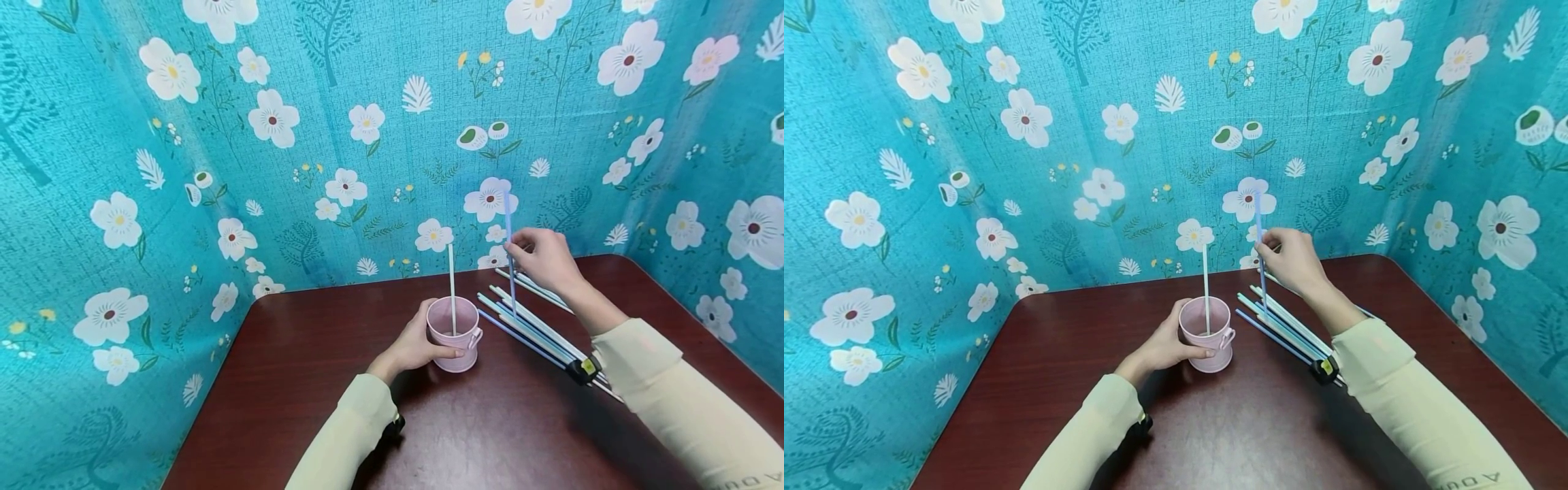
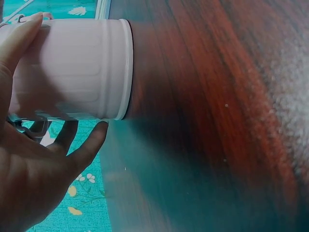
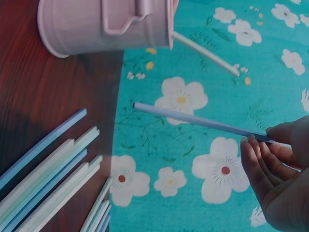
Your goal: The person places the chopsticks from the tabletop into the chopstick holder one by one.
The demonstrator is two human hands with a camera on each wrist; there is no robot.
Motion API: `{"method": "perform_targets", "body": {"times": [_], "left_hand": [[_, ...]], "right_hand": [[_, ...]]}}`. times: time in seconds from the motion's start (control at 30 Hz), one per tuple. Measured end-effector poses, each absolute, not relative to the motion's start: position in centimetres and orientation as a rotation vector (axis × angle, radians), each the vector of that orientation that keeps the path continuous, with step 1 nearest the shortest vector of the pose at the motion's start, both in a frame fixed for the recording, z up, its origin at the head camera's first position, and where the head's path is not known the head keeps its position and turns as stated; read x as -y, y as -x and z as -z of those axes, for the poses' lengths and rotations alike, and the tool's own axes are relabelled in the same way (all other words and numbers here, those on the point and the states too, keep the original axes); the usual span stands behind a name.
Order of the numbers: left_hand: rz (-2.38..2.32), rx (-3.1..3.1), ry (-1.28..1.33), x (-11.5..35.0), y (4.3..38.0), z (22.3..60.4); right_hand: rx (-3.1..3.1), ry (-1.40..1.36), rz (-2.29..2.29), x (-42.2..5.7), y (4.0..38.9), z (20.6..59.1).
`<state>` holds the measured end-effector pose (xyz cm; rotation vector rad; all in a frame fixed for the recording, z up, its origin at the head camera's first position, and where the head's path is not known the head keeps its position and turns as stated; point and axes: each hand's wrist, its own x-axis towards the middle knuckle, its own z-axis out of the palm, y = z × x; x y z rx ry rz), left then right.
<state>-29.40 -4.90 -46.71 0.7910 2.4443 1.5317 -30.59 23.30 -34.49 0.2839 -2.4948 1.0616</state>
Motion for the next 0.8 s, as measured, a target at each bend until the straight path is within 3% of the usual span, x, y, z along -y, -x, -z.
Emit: {"method": "perform_targets", "body": {"times": [0.8], "left_hand": [[-1.538,-2.440,-0.808,4.9,29.3,46.6]], "right_hand": [[2.356,-0.380,-1.184,-20.5,30.6,33.3]]}}
